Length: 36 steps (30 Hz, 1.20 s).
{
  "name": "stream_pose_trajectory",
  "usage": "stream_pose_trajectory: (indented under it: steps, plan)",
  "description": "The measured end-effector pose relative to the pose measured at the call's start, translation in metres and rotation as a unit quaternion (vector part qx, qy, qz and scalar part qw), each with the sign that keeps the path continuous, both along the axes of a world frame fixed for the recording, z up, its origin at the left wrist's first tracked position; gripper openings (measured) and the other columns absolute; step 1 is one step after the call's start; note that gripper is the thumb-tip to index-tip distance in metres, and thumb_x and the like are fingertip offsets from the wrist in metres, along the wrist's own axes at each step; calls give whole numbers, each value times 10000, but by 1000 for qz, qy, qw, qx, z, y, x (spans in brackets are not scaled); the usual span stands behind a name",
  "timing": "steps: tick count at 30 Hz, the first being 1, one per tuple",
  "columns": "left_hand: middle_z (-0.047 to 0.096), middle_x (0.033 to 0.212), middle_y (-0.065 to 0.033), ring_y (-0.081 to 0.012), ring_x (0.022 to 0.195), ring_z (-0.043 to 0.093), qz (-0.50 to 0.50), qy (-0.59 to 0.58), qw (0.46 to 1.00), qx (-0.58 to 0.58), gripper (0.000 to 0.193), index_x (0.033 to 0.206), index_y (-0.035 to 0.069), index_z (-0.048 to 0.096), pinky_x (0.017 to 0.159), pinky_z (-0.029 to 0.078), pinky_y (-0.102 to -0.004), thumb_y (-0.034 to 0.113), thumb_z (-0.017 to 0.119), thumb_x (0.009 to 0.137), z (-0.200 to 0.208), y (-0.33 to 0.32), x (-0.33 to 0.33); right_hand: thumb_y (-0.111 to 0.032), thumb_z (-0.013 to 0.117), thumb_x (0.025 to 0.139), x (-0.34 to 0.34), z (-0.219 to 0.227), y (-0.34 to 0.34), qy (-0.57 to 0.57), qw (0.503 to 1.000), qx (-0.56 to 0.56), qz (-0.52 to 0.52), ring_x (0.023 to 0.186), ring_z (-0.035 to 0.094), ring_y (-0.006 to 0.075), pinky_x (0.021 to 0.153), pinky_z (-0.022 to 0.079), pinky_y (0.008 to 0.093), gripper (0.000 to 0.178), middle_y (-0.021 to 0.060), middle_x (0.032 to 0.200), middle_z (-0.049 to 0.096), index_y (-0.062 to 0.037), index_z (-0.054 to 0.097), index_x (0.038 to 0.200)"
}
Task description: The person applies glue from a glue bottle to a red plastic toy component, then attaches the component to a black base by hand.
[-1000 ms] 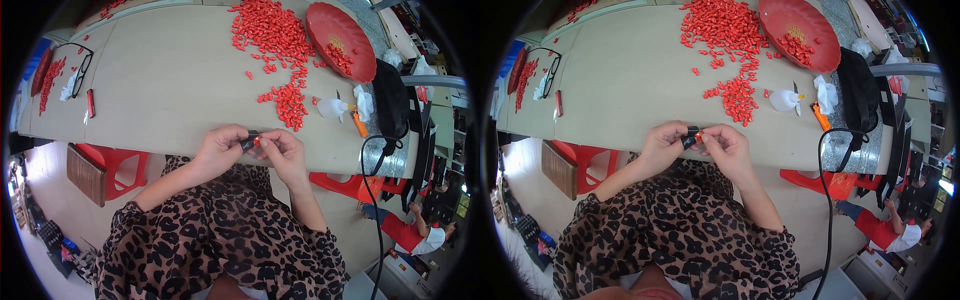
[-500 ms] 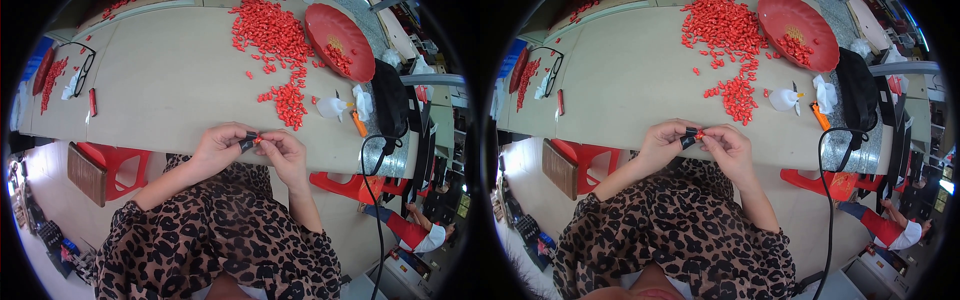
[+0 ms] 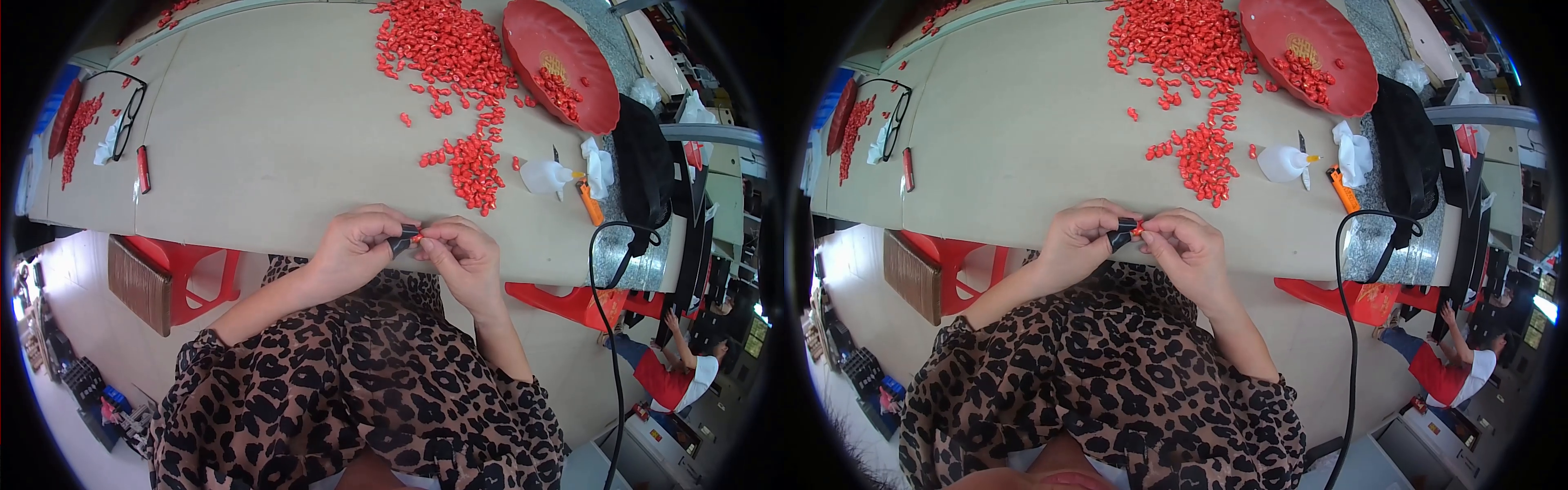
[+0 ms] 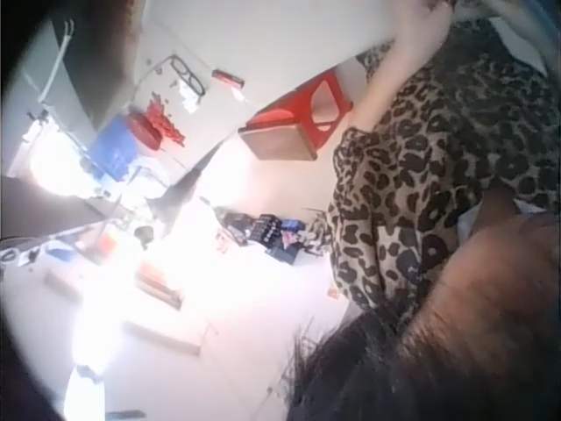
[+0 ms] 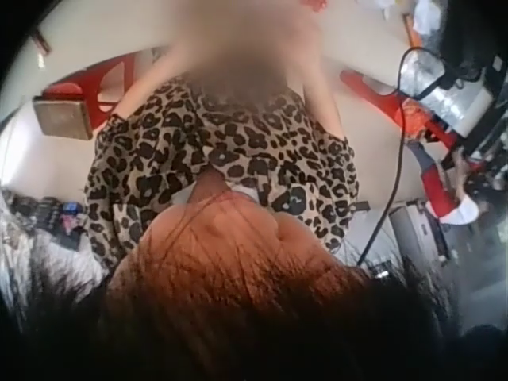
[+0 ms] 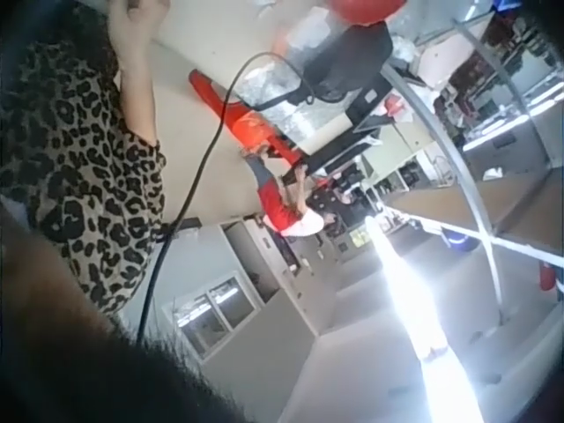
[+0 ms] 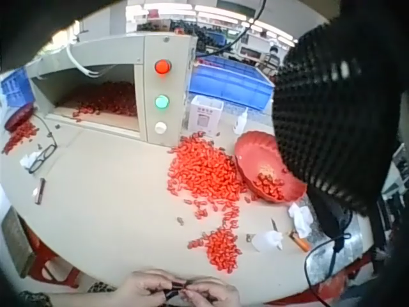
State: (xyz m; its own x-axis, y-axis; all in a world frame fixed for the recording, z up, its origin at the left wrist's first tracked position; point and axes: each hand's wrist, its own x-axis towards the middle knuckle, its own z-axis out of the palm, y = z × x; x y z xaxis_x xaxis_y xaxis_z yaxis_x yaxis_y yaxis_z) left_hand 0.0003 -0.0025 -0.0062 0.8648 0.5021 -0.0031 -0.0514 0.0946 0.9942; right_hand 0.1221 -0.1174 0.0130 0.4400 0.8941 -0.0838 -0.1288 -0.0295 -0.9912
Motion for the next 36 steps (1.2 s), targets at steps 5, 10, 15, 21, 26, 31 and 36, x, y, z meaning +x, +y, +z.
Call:
stream_pose_trajectory:
  steps: [5, 10, 15, 21, 26, 31, 36]
  plan:
    - [563, 898, -76, -13, 555, 437, -6, 18, 1000, 13, 190, 747, -10, 546, 478, 355, -160, -146, 445, 660, 1, 0, 0, 67, 488, 770, 1, 1, 0, -12, 1000, -10, 10, 733, 567, 144, 641, 506, 231, 94, 103, 878, 507, 72, 530, 854]
    - [537, 944, -99, -109, 788, 556, -44, 53, 998, -3, 147, 821, -21, 567, 659, 466, -196, -114, 491, 737, 2, 4, -3, 65, 489, 770, 1, -1, 0, -26, 1000, -6, 10, 729, 568, 142, 639, 506, 229, 99, 104, 873, 508, 69, 532, 859]
    - [570, 888, -79, -11, 528, 421, -16, 21, 997, 74, 171, 727, -14, 524, 456, 342, -163, -144, 440, 655, 2, 2, 0, 66, 487, 771, 1, 0, 0, -34, 999, -1, 13, 725, 568, 142, 629, 500, 225, 97, 106, 875, 509, 67, 533, 856]
    - [544, 946, -83, -35, 637, 489, -20, 7, 999, 32, 217, 777, -13, 533, 530, 392, -168, -168, 421, 673, 5, 0, 0, 56, 493, 774, -3, -3, -1, -21, 999, 26, -17, 727, 562, 144, 650, 481, 233, 115, 104, 873, 521, 60, 518, 886]
    - [468, 1015, -92, -155, 930, 519, -18, -78, 989, -124, 293, 881, -50, 505, 825, 430, -247, -210, 364, 681, 10, -2, 1, 36, 496, 783, -6, -6, -5, 41, 997, 38, -49, 725, 560, 137, 669, 476, 242, 167, 99, 838, 560, 52, 489, 950]
    - [462, 1000, -92, -160, 935, 516, -18, -86, 988, -131, 309, 910, -58, 492, 866, 405, -255, -210, 360, 675, 7, -2, 2, 33, 497, 785, -7, -6, -2, 36, 998, 24, -49, 711, 557, 131, 660, 483, 248, 158, 99, 829, 563, 54, 495, 941]
    - [463, 1004, -85, -170, 970, 507, -21, -80, 985, -154, 331, 941, -63, 483, 882, 395, -255, -208, 356, 672, 7, -2, 0, 28, 517, 775, -6, -7, -2, 45, 997, 35, -54, 708, 566, 125, 626, 473, 209, 113, 85, 856, 533, 54, 537, 883]
